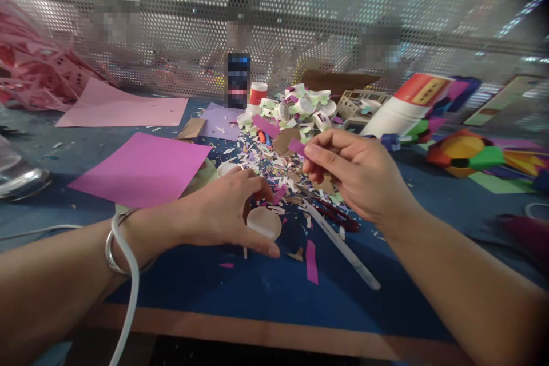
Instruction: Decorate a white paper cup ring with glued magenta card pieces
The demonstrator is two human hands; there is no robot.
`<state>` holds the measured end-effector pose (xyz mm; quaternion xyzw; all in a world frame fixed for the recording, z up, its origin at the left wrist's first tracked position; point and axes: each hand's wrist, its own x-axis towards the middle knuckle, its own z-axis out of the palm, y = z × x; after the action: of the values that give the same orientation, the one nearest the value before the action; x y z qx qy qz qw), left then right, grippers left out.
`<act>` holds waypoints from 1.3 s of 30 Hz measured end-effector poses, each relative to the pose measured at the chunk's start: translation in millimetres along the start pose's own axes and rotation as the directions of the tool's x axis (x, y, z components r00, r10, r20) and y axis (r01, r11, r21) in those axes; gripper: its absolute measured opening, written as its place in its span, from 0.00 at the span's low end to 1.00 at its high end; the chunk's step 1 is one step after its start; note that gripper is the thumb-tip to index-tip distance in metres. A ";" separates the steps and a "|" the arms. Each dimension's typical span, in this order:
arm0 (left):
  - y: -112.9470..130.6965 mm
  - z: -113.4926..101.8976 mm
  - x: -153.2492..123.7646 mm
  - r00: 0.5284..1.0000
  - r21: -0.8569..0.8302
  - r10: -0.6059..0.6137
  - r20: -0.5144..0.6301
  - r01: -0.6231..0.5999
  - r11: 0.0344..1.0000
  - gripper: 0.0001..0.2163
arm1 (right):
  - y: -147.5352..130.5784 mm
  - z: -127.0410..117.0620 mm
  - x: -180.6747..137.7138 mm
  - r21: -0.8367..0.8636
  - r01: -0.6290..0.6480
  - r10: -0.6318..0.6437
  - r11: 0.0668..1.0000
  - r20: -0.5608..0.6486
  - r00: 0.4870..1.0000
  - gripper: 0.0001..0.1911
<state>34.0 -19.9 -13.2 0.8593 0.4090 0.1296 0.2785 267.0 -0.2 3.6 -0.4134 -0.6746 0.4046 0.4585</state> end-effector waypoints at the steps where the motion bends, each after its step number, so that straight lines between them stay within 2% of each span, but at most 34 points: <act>1: -1.5 1.3 -0.5 1.000 0.034 0.007 0.012 -0.008 0.999 0.34 | 0.0 -0.2 -0.1 -0.007 0.001 -0.001 1.000 0.006 1.000 0.10; 4: -5.4 4.6 -1.4 0.999 0.095 0.014 0.034 -0.018 0.995 0.31 | 0.3 -1.3 -0.3 -0.022 0.004 -0.003 1.000 0.020 1.000 0.10; 7: -4.9 4.9 -1.7 1.000 0.062 -0.001 0.017 0.000 0.998 0.26 | 0.0 -3.0 -0.3 -0.012 -0.001 0.001 1.000 0.025 1.000 0.10; 9: -4.2 4.2 -0.7 0.999 -0.054 -0.028 -0.043 0.026 0.998 0.24 | -1.0 -4.3 -0.4 -0.005 -0.006 0.006 1.000 0.032 0.999 0.10; 11: -5.2 3.9 1.7 0.994 -0.251 -0.063 -0.094 0.037 0.967 0.24 | -2.1 -5.5 -0.4 -0.001 -0.017 0.018 1.000 0.039 0.999 0.11; 15: -10.6 3.3 8.5 0.985 -0.644 -0.160 -0.072 0.076 0.762 0.26 | -2.5 -8.3 0.1 -0.026 -0.035 0.038 0.999 0.107 0.994 0.11; 18: -11.1 0.5 12.2 0.986 -0.757 -0.160 -0.050 0.067 0.650 0.22 | -0.8 -10.4 1.1 -0.075 -0.059 0.072 0.995 0.176 0.982 0.11; 20: -9.1 -2.4 13.2 0.989 -0.782 -0.137 -0.047 0.049 0.621 0.22 | 0.3 -11.3 1.7 -0.088 -0.081 0.098 0.993 0.214 0.972 0.11; 23: -5.8 -6.4 12.5 0.991 -0.785 -0.135 -0.022 0.067 0.616 0.27 | 0.5 -11.5 2.0 -0.106 -0.105 0.130 0.989 0.273 0.953 0.11; 27: -5.5 -7.9 10.0 0.992 -0.724 -0.120 0.035 0.108 0.681 0.30 | -0.3 -10.1 1.6 -0.136 -0.136 0.173 0.981 0.323 0.930 0.10; 33: -7.1 -5.9 9.3 0.999 -0.601 -0.033 0.004 0.029 0.799 0.29 | 6.0 -7.3 0.0 -0.140 -0.190 0.230 0.972 0.376 0.898 0.10; 39: -5.6 -5.0 10.0 0.999 -0.571 0.032 -0.004 -0.029 0.821 0.28 | 7.7 -3.2 -1.2 -0.177 -0.259 0.307 0.950 0.356 0.883 0.13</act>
<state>34.6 -7.5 -12.5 0.7434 0.3371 0.2479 0.5217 271.8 1.7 -3.0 -0.4493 -0.7066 0.4965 0.2289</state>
